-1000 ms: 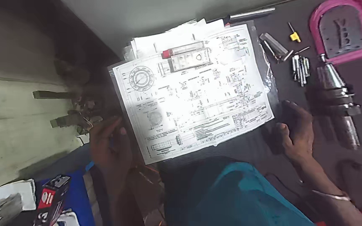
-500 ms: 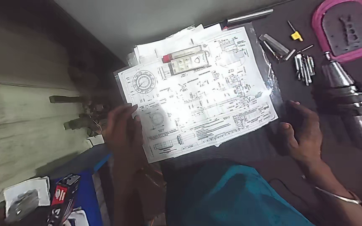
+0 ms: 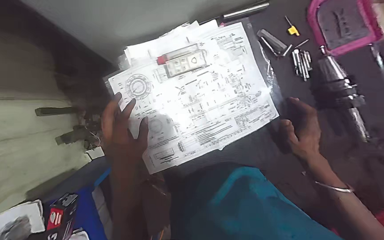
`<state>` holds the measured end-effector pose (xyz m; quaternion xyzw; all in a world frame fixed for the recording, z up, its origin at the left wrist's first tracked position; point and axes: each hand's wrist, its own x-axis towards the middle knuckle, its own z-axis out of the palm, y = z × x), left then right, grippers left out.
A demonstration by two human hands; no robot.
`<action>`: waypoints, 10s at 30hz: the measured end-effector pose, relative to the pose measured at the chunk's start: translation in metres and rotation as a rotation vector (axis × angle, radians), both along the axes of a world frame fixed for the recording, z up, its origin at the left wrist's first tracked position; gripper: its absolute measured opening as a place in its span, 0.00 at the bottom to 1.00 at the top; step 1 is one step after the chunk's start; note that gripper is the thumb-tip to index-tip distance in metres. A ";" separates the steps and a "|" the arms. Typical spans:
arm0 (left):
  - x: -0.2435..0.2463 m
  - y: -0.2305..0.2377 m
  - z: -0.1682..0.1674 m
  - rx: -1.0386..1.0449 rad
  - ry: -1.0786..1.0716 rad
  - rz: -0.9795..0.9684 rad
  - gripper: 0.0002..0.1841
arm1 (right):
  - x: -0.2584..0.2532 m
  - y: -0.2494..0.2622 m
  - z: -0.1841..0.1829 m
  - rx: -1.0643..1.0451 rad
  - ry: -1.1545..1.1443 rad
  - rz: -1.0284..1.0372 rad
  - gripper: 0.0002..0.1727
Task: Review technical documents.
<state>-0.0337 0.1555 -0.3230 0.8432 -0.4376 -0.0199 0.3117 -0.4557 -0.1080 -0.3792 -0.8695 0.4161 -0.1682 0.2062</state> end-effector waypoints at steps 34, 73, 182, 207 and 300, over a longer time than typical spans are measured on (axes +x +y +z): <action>-0.093 -0.093 -0.001 0.423 0.058 -0.357 0.37 | 0.035 -0.055 0.052 0.586 0.054 -0.130 0.39; -0.121 -0.151 0.039 0.719 -0.099 -0.671 0.41 | 0.021 -0.075 0.019 1.222 -0.653 0.132 0.07; -0.122 -0.172 0.031 0.710 -0.302 -0.549 0.46 | 0.021 -0.079 0.012 1.195 -0.632 0.212 0.07; -0.125 -0.178 0.037 0.818 -0.291 -0.549 0.50 | 0.022 -0.078 0.013 1.208 -0.666 0.204 0.07; -0.127 -0.175 0.029 0.756 -0.327 -0.493 0.43 | 0.160 -0.168 0.033 1.005 -0.553 0.163 0.18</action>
